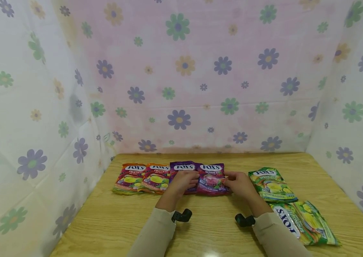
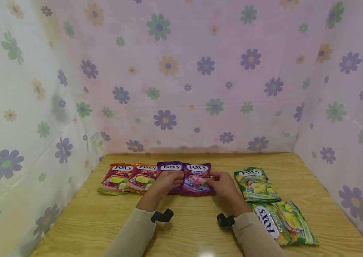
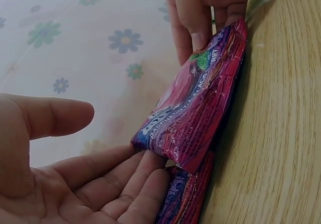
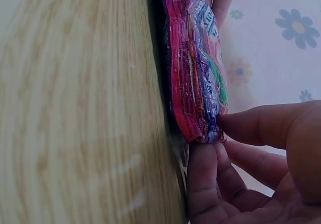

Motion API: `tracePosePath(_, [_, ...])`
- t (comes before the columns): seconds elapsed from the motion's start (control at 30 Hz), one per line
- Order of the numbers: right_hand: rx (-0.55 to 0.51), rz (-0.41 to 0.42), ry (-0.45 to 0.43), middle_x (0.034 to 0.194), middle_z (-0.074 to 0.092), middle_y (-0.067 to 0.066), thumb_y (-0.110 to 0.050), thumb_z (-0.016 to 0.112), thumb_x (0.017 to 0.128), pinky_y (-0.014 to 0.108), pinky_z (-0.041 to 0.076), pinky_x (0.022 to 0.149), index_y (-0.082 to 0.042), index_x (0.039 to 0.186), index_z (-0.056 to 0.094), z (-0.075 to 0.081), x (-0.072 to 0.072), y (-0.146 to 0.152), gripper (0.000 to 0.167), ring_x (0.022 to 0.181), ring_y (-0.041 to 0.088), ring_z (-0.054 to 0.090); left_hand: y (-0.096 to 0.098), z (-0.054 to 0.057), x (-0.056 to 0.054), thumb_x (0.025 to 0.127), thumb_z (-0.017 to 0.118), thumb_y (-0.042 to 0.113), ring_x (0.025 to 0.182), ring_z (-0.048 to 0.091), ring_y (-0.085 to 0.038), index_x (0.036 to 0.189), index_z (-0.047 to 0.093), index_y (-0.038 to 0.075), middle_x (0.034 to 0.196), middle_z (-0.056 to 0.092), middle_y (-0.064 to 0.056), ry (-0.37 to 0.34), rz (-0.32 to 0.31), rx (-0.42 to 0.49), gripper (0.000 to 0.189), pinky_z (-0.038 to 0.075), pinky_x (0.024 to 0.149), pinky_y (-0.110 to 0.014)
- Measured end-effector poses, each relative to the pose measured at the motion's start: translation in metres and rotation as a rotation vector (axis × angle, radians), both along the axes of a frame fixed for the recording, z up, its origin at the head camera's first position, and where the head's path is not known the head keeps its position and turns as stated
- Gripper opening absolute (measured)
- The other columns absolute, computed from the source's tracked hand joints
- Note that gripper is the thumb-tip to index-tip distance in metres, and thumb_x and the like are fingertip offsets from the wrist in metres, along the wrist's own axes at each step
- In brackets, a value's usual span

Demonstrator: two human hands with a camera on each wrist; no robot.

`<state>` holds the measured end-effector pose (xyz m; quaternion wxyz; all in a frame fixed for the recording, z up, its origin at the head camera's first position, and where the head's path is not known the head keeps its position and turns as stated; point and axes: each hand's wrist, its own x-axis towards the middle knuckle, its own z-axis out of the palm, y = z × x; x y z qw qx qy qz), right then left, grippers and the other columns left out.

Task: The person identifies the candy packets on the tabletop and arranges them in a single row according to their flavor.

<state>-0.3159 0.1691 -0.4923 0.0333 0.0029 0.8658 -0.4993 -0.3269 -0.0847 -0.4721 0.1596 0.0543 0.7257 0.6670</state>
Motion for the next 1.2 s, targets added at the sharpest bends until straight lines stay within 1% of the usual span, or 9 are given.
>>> tracePosePath(0.27, [0.027, 0.008, -0.005, 0.119, 0.070, 0.014, -0.020, 0.070, 0.098, 0.029, 0.051, 0.063, -0.008, 0.143, 0.063, 0.0007, -0.0002, -0.0018, 0.047, 0.085, 0.019, 0.063, -0.0024, 0.0004, -0.0002, 0.107, 0.053, 0.022, 0.134, 0.058, -0.040, 0.140, 0.057, -0.008, 0.144, 0.059, -0.025, -0.012, 0.017, 0.011, 0.045, 0.046, 0.113, -0.051])
tracePosePath(0.47, [0.008, 0.007, -0.022, 0.119, 0.070, 0.012, -0.019, 0.070, 0.099, 0.029, 0.048, 0.060, -0.010, 0.144, 0.062, 0.0007, -0.0011, -0.0048, 0.047, 0.080, 0.019, 0.062, -0.0053, 0.0004, -0.0013, 0.106, 0.055, 0.024, 0.135, 0.059, -0.038, 0.140, 0.058, -0.006, 0.145, 0.059, -0.024, -0.030, 0.027, 0.005, 0.046, 0.046, 0.113, -0.050])
tracePosePath(0.67, [-0.029, 0.017, -0.022, 0.119, 0.069, 0.014, -0.015, 0.069, 0.099, 0.030, 0.048, 0.061, -0.007, 0.144, 0.061, 0.0005, -0.0020, -0.0074, 0.046, 0.081, 0.019, 0.061, -0.0072, -0.0004, -0.0010, 0.106, 0.055, 0.025, 0.134, 0.059, -0.039, 0.141, 0.058, -0.006, 0.146, 0.058, -0.024, -0.023, 0.026, -0.006, 0.047, 0.047, 0.113, -0.050])
tracePosePath(0.9, [-0.037, 0.037, 0.009, 0.116, 0.068, 0.015, -0.012, 0.067, 0.099, 0.030, 0.049, 0.061, -0.003, 0.144, 0.060, -0.0004, -0.0019, -0.0073, 0.046, 0.082, 0.018, 0.063, -0.0074, 0.0002, -0.0014, 0.106, 0.055, 0.024, 0.134, 0.059, -0.039, 0.143, 0.056, -0.007, 0.146, 0.058, -0.024, -0.021, 0.031, -0.001, 0.048, 0.047, 0.113, -0.050])
tracePosePath(1.1, [-0.028, 0.046, 0.024, 0.114, 0.068, 0.015, -0.011, 0.068, 0.098, 0.030, 0.050, 0.061, -0.002, 0.142, 0.062, -0.0006, -0.0010, -0.0082, 0.045, 0.084, 0.018, 0.063, -0.0088, -0.0002, -0.0027, 0.106, 0.055, 0.024, 0.135, 0.058, -0.040, 0.143, 0.055, -0.007, 0.145, 0.058, -0.025, -0.021, 0.021, -0.009, 0.048, 0.046, 0.113, -0.052])
tracePosePath(1.2, [-0.022, 0.041, 0.017, 0.113, 0.069, 0.015, -0.011, 0.069, 0.097, 0.029, 0.050, 0.062, -0.003, 0.141, 0.062, -0.0015, -0.0015, -0.0083, 0.045, 0.084, 0.019, 0.062, -0.0092, -0.0011, -0.0029, 0.106, 0.054, 0.024, 0.135, 0.058, -0.039, 0.142, 0.056, -0.007, 0.145, 0.059, -0.025, -0.024, 0.020, -0.012, 0.047, 0.046, 0.113, -0.052])
